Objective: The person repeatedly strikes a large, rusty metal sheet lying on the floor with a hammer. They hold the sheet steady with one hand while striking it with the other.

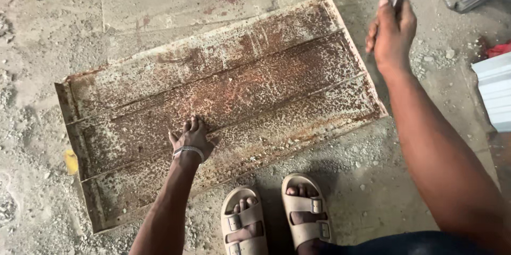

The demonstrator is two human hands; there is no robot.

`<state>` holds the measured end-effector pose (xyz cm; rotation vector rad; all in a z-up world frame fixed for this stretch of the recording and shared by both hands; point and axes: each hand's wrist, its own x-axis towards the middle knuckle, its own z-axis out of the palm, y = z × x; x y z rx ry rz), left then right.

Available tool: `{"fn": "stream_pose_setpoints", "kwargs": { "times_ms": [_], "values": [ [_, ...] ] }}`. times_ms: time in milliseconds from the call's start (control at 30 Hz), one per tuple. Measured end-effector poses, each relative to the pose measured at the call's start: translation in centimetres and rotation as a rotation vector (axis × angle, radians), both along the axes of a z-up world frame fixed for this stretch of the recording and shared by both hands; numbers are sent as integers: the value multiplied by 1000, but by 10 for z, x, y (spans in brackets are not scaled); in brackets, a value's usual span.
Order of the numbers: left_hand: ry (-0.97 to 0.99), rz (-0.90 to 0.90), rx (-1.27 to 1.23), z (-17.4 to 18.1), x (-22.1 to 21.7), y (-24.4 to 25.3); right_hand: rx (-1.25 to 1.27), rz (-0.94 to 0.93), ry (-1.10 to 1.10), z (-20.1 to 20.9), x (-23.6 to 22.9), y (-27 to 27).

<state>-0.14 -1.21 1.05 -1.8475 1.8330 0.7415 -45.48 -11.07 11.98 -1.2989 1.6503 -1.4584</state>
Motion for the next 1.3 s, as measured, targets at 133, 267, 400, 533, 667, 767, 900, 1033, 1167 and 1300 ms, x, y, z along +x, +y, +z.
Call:
{"fn": "stream_pose_setpoints", "kwargs": {
  "times_ms": [133, 267, 400, 533, 667, 767, 900, 1033, 1167, 1300],
  "values": [
    [5, 18, -10, -5, 4, 2, 82, -155, 108, -45, 14, -9],
    [-51, -49, -10, -7, 0, 3, 1024, 3, 558, -101, -4, 41],
    [-61, -79, -49, -3, -4, 1, 908, -102, 162, -114, -21, 71],
    [-66, -75, -15, 6, -2, 3, 633, -59, 65, -78, -17, 71],
    [-8, -23, -4, 4, 2, 5, 231, -73, 31, -18, -9, 33],
    [19, -18, -71, -6, 7, 7, 40, -124, -22, -7, -4, 7],
    [3, -41, -48, -20, 9, 5, 255, -197, 199, -61, 2, 1],
    [-51, -59, -10, -16, 4, -1, 878, -159, 368, -104, -18, 14],
    [-22, -60, -46, -12, 7, 8, 714, -233, 188, -100, -23, 33],
    [-28, -61, -35, -12, 7, 5, 410, -182, 38, -47, -16, 36]
  ]
}}
